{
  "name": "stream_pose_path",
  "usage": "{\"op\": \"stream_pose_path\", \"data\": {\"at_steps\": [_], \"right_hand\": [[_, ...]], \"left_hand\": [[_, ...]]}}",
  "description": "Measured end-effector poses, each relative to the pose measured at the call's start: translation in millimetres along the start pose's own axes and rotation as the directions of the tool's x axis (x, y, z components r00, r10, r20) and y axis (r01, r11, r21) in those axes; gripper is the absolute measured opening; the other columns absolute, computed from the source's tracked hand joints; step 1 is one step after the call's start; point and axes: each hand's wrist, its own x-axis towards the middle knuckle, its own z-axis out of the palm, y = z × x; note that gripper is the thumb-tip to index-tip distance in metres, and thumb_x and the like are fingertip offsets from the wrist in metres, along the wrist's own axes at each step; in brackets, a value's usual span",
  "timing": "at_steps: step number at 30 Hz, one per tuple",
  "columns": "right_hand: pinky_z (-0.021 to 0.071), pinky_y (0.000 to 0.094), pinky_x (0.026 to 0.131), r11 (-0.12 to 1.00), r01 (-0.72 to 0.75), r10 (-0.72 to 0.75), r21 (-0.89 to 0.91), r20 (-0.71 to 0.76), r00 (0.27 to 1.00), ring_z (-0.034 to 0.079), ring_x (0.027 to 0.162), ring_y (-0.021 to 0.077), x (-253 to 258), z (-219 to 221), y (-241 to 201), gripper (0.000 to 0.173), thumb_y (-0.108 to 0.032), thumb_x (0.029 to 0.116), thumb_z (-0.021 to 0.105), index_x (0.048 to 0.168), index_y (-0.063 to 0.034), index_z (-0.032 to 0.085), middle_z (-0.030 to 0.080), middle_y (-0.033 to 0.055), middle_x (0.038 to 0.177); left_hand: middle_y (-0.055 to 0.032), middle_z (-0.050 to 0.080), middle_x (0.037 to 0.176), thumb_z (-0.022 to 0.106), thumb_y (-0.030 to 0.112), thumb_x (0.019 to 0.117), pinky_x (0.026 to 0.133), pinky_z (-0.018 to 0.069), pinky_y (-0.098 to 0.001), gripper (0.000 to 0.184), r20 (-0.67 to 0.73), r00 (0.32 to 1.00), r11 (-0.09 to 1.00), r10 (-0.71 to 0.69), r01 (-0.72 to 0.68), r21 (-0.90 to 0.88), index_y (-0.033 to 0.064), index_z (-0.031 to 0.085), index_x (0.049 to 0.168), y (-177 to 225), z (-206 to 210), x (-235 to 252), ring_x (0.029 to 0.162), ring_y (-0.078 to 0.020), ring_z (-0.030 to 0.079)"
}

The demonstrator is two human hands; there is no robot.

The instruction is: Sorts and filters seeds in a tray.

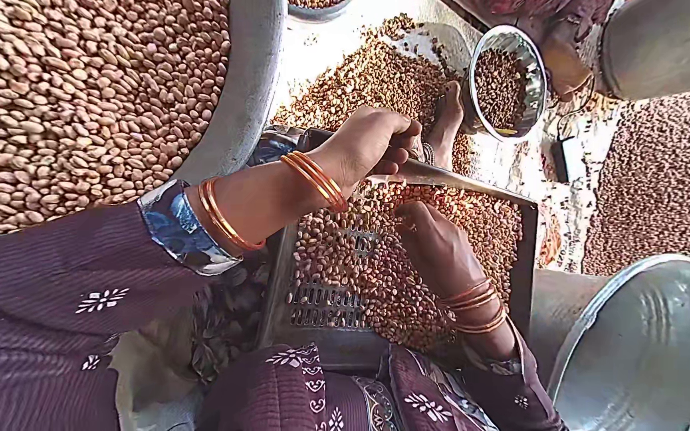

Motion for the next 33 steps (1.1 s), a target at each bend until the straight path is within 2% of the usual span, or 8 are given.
{"op": "stream_pose_path", "data": {"at_steps": [4, 7, 13, 18, 22, 26, 30, 33], "right_hand": [[0.0545, 0.0536, 0.087, 0.984, -0.103, 0.170, -0.146, 0.599, 0.782, 0.069, 0.104, 0.0400, -5.1, -1.7, -25.1, 0.033, -0.022, 0.1084, 0.047, 0.132, 0.0002, 0.054, 0.068, 0.0227, 0.112], [0.0593, 0.0433, 0.077, 0.900, 0.234, -0.373, 0.368, 0.370, 0.851, 0.072, 0.088, 0.0293, -21.8, 25.6, -22.3, 0.026, -0.014, 0.1023, 0.055, 0.124, -0.0018, 0.063, 0.069, 0.0178, 0.114], [0.0627, 0.0378, 0.067, 0.939, 0.255, -0.232, 0.231, -0.119, 0.965, 0.072, 0.078, 0.0181, -3.9, -7.8, 4.1, 0.024, -0.015, 0.1012, 0.059, 0.122, -0.0062, 0.066, 0.070, 0.0105, 0.111], [0.0528, 0.0653, 0.067, 0.985, -0.133, 0.138, -0.110, 0.038, 0.990, 0.068, 0.084, 0.0502, 20.7, -7.0, 2.4, 0.040, -0.021, 0.1050, 0.057, 0.135, 0.0057, 0.052, 0.063, 0.0320, 0.111], [0.0576, 0.0517, 0.064, 0.990, 0.081, -0.097, 0.116, 0.138, 0.986, 0.069, 0.076, 0.0362, 23.6, 20.3, -21.5, 0.049, -0.011, 0.0984, 0.065, 0.144, -0.0039, 0.051, 0.059, 0.0244, 0.123], [0.0588, 0.0442, 0.064, 0.940, 0.281, -0.278, 0.194, -0.041, 0.960, 0.070, 0.077, 0.0273, 16.9, 8.8, -16.8, 0.036, -0.008, 0.0974, 0.065, 0.133, -0.0071, 0.064, 0.065, 0.0176, 0.117], [0.0563, 0.0501, 0.063, 0.995, 0.096, -0.096, -0.006, -0.036, 0.995, 0.070, 0.074, 0.0326, 1.8, -2.4, 3.0, 0.017, -0.015, 0.0987, 0.066, 0.110, -0.0034, 0.069, 0.070, 0.0161, 0.096], [0.0547, 0.0588, 0.076, 0.958, -0.206, 0.262, -0.200, 0.313, 0.913, 0.070, 0.091, 0.0443, -3.1, 4.2, -12.4, 0.027, -0.021, 0.1052, 0.058, 0.119, 0.0023, 0.061, 0.066, 0.0258, 0.107]], "left_hand": [[0.0009, 0.056, 0.082, 0.042, 0.016, 0.1103, 0.056, 0.0443, -0.0154, 0.023, 0.069, 0.997, 0.994, -0.031, 0.023, 0.108, 0.0085, 0.063, 0.105, 1.8, 2.4, -4.5, 0.064, -0.0044, 0.054], [0.0014, 0.055, 0.080, 0.045, 0.014, 0.1096, 0.055, 0.0425, -0.0144, 0.020, 0.132, 0.991, 0.979, -0.026, -0.002, 0.206, 0.0077, 0.063, 0.105, -0.3, 2.0, -4.9, 0.063, -0.0035, 0.052], [0.0011, 0.054, 0.077, 0.048, 0.015, 0.1093, 0.054, 0.0427, -0.0141, 0.019, 0.163, 0.987, 0.950, 0.014, -0.064, 0.307, 0.0062, 0.063, 0.102, -2.9, 1.8, -4.9, 0.061, -0.0035, 0.052], [-0.0002, 0.053, 0.079, 0.048, 0.015, 0.1090, 0.056, 0.0419, -0.0160, 0.020, 0.170, 0.984, 0.926, 0.047, -0.107, 0.363, 0.0036, 0.064, 0.106, -3.9, 3.0, -5.9, 0.063, -0.0054, 0.051], [0.0002, 0.051, 0.077, 0.048, 0.015, 0.1090, 0.056, 0.0415, -0.0161, 0.020, 0.188, 0.978, 0.915, 0.088, -0.154, 0.373, 0.0044, 0.064, 0.101, -5.6, 0.3, -4.2, 0.062, -0.0049, 0.050], [0.0014, 0.050, 0.075, 0.047, 0.015, 0.1093, 0.056, 0.0404, -0.0157, 0.021, 0.189, 0.976, 0.918, 0.105, -0.168, 0.359, 0.0055, 0.063, 0.099, -6.0, -0.2, -3.2, 0.060, -0.0044, 0.048], [0.0013, 0.050, 0.076, 0.048, 0.014, 0.1091, 0.057, 0.0407, -0.0157, 0.021, 0.176, 0.979, 0.919, 0.103, -0.161, 0.359, 0.0052, 0.064, 0.100, -4.4, 0.2, -3.9, 0.062, -0.0045, 0.049], [0.0010, 0.051, 0.076, 0.047, 0.015, 0.1093, 0.055, 0.0398, -0.0143, 0.020, 0.161, 0.983, 0.926, 0.092, -0.144, 0.350, 0.0055, 0.063, 0.101, -3.8, 0.9, -4.2, 0.059, -0.0036, 0.048]]}}
